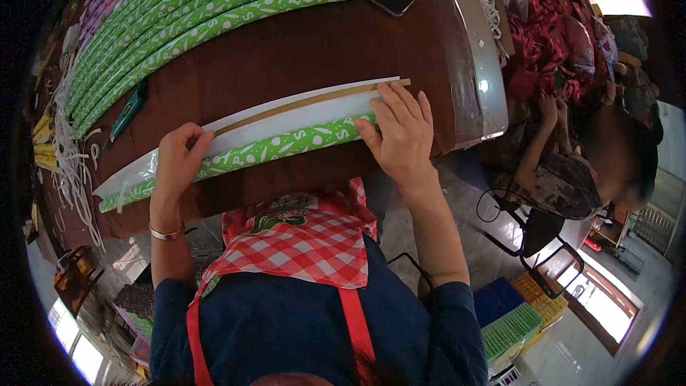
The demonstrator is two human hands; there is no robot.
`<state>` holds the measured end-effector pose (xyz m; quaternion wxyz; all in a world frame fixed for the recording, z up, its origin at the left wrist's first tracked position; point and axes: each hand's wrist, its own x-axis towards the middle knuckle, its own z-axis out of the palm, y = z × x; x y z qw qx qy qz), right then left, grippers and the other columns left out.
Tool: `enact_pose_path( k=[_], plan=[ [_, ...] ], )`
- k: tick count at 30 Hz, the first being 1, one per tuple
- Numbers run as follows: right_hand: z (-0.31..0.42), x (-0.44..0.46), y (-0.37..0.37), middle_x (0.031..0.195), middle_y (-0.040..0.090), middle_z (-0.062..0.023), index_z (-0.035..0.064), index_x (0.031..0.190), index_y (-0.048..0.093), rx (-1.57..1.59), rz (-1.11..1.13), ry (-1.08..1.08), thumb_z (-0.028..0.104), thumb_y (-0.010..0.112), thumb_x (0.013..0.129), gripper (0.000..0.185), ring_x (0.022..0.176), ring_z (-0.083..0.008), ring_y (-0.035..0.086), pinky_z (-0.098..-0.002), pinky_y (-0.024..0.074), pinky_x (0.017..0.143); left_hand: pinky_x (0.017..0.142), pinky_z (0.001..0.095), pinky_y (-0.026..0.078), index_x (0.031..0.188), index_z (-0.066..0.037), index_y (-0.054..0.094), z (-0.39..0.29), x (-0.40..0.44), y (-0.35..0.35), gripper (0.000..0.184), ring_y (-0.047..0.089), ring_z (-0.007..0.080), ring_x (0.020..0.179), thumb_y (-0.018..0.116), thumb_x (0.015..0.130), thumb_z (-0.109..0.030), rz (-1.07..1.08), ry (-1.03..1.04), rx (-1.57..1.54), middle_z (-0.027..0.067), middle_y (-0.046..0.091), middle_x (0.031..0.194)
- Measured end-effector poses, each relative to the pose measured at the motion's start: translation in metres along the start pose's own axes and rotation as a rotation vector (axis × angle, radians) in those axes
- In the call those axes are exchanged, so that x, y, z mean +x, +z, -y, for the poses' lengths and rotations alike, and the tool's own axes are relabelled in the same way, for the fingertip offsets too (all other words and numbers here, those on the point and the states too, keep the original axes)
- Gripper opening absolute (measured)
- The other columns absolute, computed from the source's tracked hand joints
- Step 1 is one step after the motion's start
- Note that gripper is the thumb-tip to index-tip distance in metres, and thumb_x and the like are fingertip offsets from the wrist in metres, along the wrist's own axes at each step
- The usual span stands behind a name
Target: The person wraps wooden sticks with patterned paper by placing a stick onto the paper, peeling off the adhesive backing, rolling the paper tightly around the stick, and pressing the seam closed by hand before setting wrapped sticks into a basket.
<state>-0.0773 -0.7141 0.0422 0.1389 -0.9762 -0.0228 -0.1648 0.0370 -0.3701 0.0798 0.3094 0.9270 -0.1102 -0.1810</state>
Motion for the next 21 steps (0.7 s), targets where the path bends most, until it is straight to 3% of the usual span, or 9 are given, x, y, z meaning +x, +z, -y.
enact_pose_path(
  k=[7, 9, 13, 15, 21],
  plan=[
    [-0.001, 0.0008, 0.0003, 0.124, 0.062, -0.0111, 0.0042, 0.104, 0.069, -0.009, 0.025, -0.012, 0.038, 0.063, 0.09, 0.037, 0.12, -0.0304, 0.055, -0.0554, 0.0349, 0.103, 0.055, 0.036, 0.046, 0.083, 0.001, 0.066, 0.0038, 0.0011, 0.0013, 0.022, 0.062, 0.0261, 0.058, 0.067, 0.087, -0.021, -0.018, -0.011, 0.008, 0.0148, 0.064, 0.067],
    [-0.0031, -0.0001, 0.0019, 0.125, 0.062, -0.0108, 0.0043, 0.103, 0.069, -0.018, 0.019, -0.015, 0.038, 0.062, 0.091, 0.036, 0.12, -0.0311, 0.055, -0.0549, 0.0356, 0.103, 0.05, 0.0294, 0.038, 0.082, 0.004, 0.063, 0.0054, 0.0014, 0.0026, 0.023, 0.049, 0.011, 0.054, 0.066, 0.089, -0.017, -0.033, 0.036, -0.012, 0.0091, 0.058, 0.062],
    [-0.0035, -0.0008, 0.0029, 0.126, 0.062, -0.0107, 0.0045, 0.103, 0.069, 0.004, 0.014, -0.013, 0.037, 0.061, 0.091, 0.036, 0.12, -0.0313, 0.054, -0.0542, 0.036, 0.103, 0.05, 0.0293, 0.039, 0.083, 0.004, 0.064, 0.0051, 0.0036, 0.0017, 0.024, 0.05, 0.0115, 0.054, 0.067, 0.088, -0.019, -0.027, 0.016, 0.022, 0.0104, 0.059, 0.062],
    [-0.0034, 0.0002, 0.0024, 0.126, 0.062, -0.0105, 0.0048, 0.103, 0.069, 0.009, 0.018, -0.008, 0.036, 0.061, 0.091, 0.035, 0.121, -0.0312, 0.054, -0.0534, 0.0362, 0.103, 0.055, 0.0376, 0.046, 0.082, -0.001, 0.067, 0.0037, 0.0056, 0.0008, 0.023, 0.061, 0.0274, 0.057, 0.069, 0.086, -0.024, -0.034, -0.019, 0.027, 0.0151, 0.062, 0.064],
    [-0.0041, -0.0008, 0.0036, 0.126, 0.062, -0.0104, 0.0054, 0.104, 0.068, 0.013, 0.017, -0.007, 0.037, 0.06, 0.092, 0.035, 0.121, -0.0313, 0.054, -0.0536, 0.0361, 0.103, 0.055, 0.0389, 0.046, 0.079, -0.001, 0.066, 0.0023, 0.007, 0.0021, 0.025, 0.061, 0.0289, 0.058, 0.07, 0.084, -0.025, -0.07, 0.017, 0.065, 0.0148, 0.062, 0.064]
  ],
)
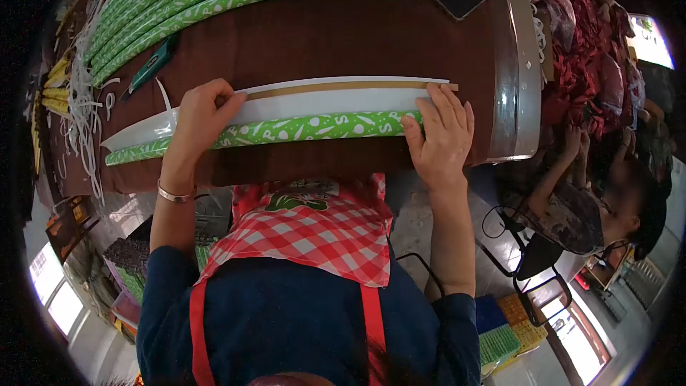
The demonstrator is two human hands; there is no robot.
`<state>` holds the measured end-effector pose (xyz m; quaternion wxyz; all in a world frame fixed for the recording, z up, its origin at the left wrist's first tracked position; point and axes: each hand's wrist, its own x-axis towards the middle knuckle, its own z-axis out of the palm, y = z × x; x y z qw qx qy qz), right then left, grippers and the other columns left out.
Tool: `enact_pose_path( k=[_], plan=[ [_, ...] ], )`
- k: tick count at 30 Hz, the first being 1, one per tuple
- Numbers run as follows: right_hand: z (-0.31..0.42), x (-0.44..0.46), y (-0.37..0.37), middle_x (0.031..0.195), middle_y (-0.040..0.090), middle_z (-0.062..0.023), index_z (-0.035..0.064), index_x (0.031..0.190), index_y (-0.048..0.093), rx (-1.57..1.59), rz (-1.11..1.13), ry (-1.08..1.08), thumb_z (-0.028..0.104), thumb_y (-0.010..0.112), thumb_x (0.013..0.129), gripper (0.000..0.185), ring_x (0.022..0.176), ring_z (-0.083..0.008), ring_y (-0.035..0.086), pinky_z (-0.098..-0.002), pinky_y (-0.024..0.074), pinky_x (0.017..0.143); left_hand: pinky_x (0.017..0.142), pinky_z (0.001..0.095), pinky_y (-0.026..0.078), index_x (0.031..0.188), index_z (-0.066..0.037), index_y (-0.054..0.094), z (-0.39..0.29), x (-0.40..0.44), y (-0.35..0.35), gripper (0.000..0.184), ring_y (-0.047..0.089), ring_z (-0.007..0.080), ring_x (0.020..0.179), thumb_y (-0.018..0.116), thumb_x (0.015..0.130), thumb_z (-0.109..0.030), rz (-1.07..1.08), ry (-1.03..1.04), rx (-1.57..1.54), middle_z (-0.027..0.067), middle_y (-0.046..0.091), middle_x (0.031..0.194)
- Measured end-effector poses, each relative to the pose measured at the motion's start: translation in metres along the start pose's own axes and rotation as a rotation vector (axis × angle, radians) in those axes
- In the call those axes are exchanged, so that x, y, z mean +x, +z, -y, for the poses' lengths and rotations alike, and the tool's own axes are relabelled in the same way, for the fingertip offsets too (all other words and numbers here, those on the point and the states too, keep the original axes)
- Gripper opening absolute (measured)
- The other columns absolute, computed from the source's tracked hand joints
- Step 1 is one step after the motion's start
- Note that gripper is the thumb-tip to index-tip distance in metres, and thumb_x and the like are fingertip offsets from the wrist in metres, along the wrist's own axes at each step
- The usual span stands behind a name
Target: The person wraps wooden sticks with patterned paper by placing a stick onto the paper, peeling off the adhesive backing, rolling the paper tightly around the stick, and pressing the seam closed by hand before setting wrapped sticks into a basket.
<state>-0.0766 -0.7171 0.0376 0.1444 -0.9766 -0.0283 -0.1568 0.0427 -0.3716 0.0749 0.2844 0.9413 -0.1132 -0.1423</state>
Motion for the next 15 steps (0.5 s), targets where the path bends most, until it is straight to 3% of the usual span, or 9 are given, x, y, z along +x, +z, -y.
enact_pose_path(
  k=[15],
  plan=[
    [-0.0024, 0.0, -0.0004, 0.126, 0.062, -0.0102, 0.0055, 0.104, 0.069, 0.008, 0.004, -0.005, 0.035, 0.06, 0.092, 0.033, 0.121, -0.0312, 0.054, -0.0536, 0.0355, 0.103, 0.057, 0.0404, 0.048, 0.078, -0.002, 0.065, -0.003, 0.0014, 0.0004, 0.024, 0.063, 0.0313, 0.062, 0.07, 0.084, -0.024, -0.01, 0.007, 0.043, 0.0152, 0.063, 0.066]
  ],
)
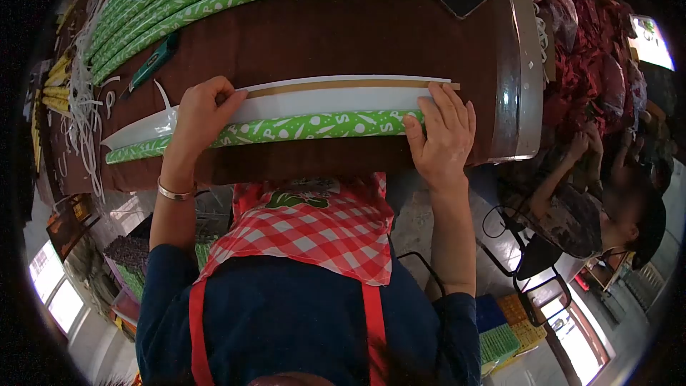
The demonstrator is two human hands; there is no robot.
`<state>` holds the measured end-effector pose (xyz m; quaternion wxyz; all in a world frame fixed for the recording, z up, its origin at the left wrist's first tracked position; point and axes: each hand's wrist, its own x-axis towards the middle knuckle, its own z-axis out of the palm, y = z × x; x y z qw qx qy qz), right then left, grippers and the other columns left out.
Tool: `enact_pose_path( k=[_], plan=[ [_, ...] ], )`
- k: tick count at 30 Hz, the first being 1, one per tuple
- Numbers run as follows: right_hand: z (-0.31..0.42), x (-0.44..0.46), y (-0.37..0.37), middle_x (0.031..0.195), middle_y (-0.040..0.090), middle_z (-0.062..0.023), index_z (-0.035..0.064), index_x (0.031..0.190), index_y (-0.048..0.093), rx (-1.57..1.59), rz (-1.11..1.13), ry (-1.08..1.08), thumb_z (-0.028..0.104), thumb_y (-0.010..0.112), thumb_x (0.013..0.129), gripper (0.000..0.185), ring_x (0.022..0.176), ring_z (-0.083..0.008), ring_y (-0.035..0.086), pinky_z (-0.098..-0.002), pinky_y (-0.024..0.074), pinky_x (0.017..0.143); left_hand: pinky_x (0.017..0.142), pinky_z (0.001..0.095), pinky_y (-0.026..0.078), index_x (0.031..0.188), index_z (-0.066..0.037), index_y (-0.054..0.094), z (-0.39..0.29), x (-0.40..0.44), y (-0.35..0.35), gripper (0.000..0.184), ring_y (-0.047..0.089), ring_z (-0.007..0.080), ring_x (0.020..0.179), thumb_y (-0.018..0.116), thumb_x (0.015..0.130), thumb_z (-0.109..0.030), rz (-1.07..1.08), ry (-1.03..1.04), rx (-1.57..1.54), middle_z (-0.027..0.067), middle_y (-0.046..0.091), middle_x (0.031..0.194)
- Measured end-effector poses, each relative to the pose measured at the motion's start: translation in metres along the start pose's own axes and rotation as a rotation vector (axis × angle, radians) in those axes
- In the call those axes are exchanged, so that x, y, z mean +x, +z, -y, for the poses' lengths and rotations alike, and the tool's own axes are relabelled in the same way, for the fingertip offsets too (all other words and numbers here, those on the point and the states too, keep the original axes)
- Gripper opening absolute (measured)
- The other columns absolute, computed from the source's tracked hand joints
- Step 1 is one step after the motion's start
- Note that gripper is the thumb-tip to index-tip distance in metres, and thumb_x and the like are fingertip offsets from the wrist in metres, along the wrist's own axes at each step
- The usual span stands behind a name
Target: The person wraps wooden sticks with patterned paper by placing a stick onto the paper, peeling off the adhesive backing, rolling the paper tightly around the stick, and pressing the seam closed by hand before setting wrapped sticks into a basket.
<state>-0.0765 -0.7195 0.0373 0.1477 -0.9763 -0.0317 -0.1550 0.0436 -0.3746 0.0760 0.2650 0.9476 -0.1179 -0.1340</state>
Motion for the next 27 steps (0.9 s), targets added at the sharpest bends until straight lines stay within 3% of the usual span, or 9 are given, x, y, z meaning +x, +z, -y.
enact_pose_path(
  k=[10, 12, 19, 27],
  plan=[
    [0.023, 0.009, -0.006, 0.124, 0.062, -0.0111, 0.0053, 0.104, 0.068, -0.146, 0.038, -0.097, 0.028, 0.066, 0.087, 0.028, 0.121, -0.0293, 0.054, -0.0538, 0.0338, 0.104, 0.057, 0.0405, 0.047, 0.081, -0.001, 0.063, -0.001, -0.002, 0.003, 0.023, 0.063, 0.0322, 0.062, 0.071, 0.084, -0.022, -0.044, 0.007, -0.022, 0.0148, 0.063, 0.065],
    [0.044, 0.018, -0.002, 0.125, 0.061, -0.0133, 0.0023, 0.109, 0.066, 0.027, 0.108, -0.185, 0.021, 0.065, 0.087, 0.029, 0.123, -0.0312, 0.054, -0.0546, 0.0369, 0.103, 0.056, 0.0406, 0.046, 0.08, -0.002, 0.062, 0.002, -0.002, 0.005, 0.023, 0.063, 0.032, 0.061, 0.071, 0.084, -0.023, -0.047, 0.012, -0.049, 0.0141, 0.063, 0.064],
    [0.124, 0.047, 0.034, 0.123, 0.061, -0.0164, 0.0023, 0.107, 0.066, 0.282, 0.115, -0.451, 0.028, 0.074, 0.078, 0.04, 0.117, -0.0315, 0.054, -0.0439, 0.0448, 0.096, 0.056, 0.0416, 0.047, 0.078, -0.004, 0.063, 0.003, -0.003, 0.008, 0.023, 0.063, 0.0326, 0.062, 0.07, 0.084, -0.025, -0.093, 0.051, -0.006, 0.0129, 0.062, 0.062],
    [0.146, 0.06, 0.042, 0.12, 0.063, -0.0149, 0.0016, 0.108, 0.064, 0.198, 0.178, -0.538, 0.03, 0.077, 0.072, 0.047, 0.116, -0.0291, 0.056, -0.0423, 0.0456, 0.094, 0.06, 0.0429, 0.049, 0.085, -0.004, 0.063, 0.012, -0.01, 0.006, 0.022, 0.064, 0.0349, 0.068, 0.072, 0.082, -0.024, -0.132, 0.153, -0.007, 0.0147, 0.066, 0.072]
  ],
)
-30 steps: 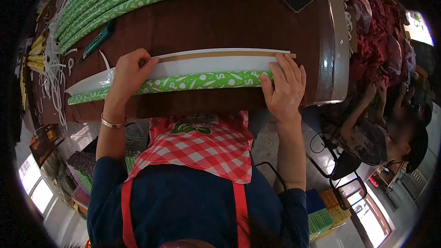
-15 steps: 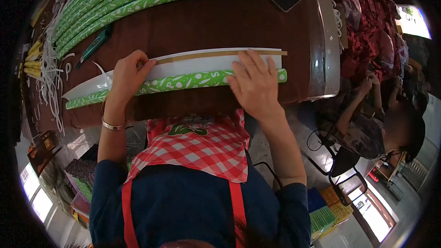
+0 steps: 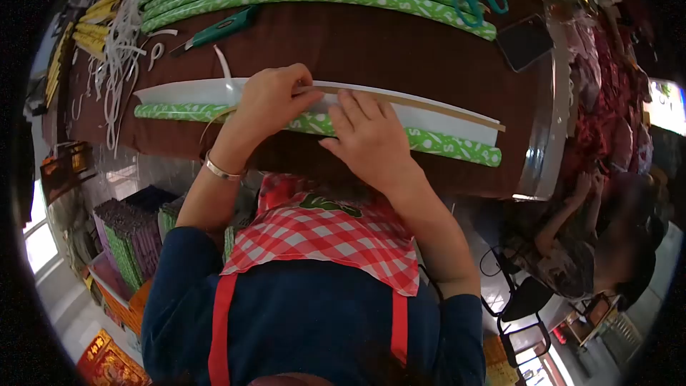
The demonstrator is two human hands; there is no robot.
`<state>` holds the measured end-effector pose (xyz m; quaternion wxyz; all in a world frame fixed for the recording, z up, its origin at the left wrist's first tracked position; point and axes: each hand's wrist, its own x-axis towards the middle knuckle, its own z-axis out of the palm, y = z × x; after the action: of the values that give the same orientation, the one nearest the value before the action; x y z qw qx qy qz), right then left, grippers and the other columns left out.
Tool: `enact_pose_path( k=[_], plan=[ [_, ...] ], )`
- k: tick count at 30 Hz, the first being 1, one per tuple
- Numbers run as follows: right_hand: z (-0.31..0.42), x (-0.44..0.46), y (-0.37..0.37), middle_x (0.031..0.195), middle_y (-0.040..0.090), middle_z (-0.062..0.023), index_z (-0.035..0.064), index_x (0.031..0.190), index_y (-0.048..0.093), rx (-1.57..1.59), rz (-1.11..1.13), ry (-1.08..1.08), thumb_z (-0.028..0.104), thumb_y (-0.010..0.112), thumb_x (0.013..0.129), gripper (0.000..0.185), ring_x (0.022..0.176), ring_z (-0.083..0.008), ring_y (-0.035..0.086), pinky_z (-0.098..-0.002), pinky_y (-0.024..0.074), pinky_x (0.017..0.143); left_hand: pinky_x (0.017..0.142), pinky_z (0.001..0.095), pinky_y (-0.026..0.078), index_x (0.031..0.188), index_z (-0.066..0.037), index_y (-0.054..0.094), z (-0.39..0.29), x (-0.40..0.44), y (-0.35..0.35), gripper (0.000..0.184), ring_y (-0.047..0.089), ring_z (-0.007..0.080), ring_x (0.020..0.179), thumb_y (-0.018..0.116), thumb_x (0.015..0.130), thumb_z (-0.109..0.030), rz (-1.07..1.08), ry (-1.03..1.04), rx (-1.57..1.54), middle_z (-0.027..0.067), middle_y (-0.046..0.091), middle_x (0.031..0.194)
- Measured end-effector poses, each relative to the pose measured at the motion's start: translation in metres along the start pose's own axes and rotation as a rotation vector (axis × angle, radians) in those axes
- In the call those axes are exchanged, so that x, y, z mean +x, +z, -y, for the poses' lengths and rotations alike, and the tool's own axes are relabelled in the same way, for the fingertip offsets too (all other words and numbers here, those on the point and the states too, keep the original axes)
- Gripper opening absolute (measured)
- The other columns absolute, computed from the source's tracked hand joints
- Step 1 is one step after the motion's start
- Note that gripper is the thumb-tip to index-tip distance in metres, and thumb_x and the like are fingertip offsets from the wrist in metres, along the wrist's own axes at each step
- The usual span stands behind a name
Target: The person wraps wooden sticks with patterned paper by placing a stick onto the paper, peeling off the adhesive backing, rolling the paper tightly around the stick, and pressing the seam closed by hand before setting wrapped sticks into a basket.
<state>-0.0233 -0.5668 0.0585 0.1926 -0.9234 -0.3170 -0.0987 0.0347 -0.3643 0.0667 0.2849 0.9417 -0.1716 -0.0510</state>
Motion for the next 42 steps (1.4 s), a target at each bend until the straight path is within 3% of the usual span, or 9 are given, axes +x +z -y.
enact_pose_path(
  k=[5, 12, 22, 29, 38, 42],
  plan=[
    [-0.002, -0.001, 0.0, 0.122, 0.063, -0.0139, 0.0027, 0.106, 0.063, -0.031, 0.024, -0.03, 0.025, 0.079, 0.071, 0.044, 0.117, -0.0285, 0.055, -0.042, 0.0452, 0.094, 0.063, 0.0418, 0.05, 0.088, -0.006, 0.064, 0.02, -0.012, -0.009, 0.02, 0.065, 0.0317, 0.072, 0.073, 0.079, -0.022, -0.074, 0.065, -0.026, 0.0112, 0.066, 0.074],
    [-0.007, -0.006, -0.001, 0.127, 0.06, -0.0127, 0.002, 0.107, 0.063, -0.077, 0.032, -0.037, 0.024, 0.078, 0.075, 0.042, 0.118, -0.0292, 0.054, -0.0425, 0.0455, 0.092, 0.066, 0.0425, 0.051, 0.093, -0.008, 0.065, 0.048, -0.023, -0.031, 0.017, 0.065, 0.0311, 0.075, 0.069, 0.079, -0.017, -0.079, -0.079, 0.054, 0.0106, 0.067, 0.078],
    [-0.011, -0.01, 0.002, 0.13, 0.058, -0.0135, 0.0028, 0.112, 0.061, -0.059, 0.056, -0.025, 0.025, 0.075, 0.079, 0.042, 0.118, -0.0317, 0.054, -0.0451, 0.0444, 0.093, 0.068, 0.0422, 0.05, 0.086, -0.008, 0.068, 0.092, -0.042, -0.064, 0.009, 0.065, 0.0311, 0.078, 0.063, 0.078, -0.009, -0.168, -0.086, 0.156, 0.0102, 0.066, 0.082],
    [-0.02, -0.02, -0.009, 0.131, 0.057, -0.0129, 0.0034, 0.113, 0.06, -0.079, 0.08, -0.002, 0.024, 0.075, 0.079, 0.043, 0.119, -0.0321, 0.053, -0.0457, 0.0439, 0.093, 0.063, 0.0415, 0.05, 0.088, -0.012, 0.067, 0.152, -0.073, -0.106, 0.007, 0.065, 0.0306, 0.076, 0.066, 0.083, -0.016, -0.36, -0.143, 0.288, 0.0072, 0.065, 0.082],
    [-0.025, -0.024, -0.016, 0.13, 0.058, -0.0129, 0.0024, 0.11, 0.061, -0.067, 0.077, 0.008, 0.024, 0.077, 0.076, 0.043, 0.121, -0.0307, 0.052, -0.045, 0.0432, 0.094, 0.069, 0.041, 0.05, 0.102, -0.017, 0.07, 0.279, -0.139, -0.175, 0.016, 0.064, 0.03, 0.082, 0.061, 0.092, -0.025, -0.66, -0.227, 0.727, 0.0052, 0.065, 0.091],
    [-0.024, -0.023, -0.016, 0.129, 0.058, -0.0128, 0.0028, 0.108, 0.061, -0.08, 0.074, 0.017, 0.024, 0.077, 0.076, 0.042, 0.121, -0.0302, 0.052, -0.045, 0.0433, 0.094, 0.076, 0.0417, 0.05, 0.107, -0.017, 0.069, 0.287, -0.155, -0.172, 0.018, 0.064, 0.0302, 0.09, 0.06, 0.092, -0.023, -0.556, -0.398, 0.737, 0.0069, 0.065, 0.097]
  ],
)
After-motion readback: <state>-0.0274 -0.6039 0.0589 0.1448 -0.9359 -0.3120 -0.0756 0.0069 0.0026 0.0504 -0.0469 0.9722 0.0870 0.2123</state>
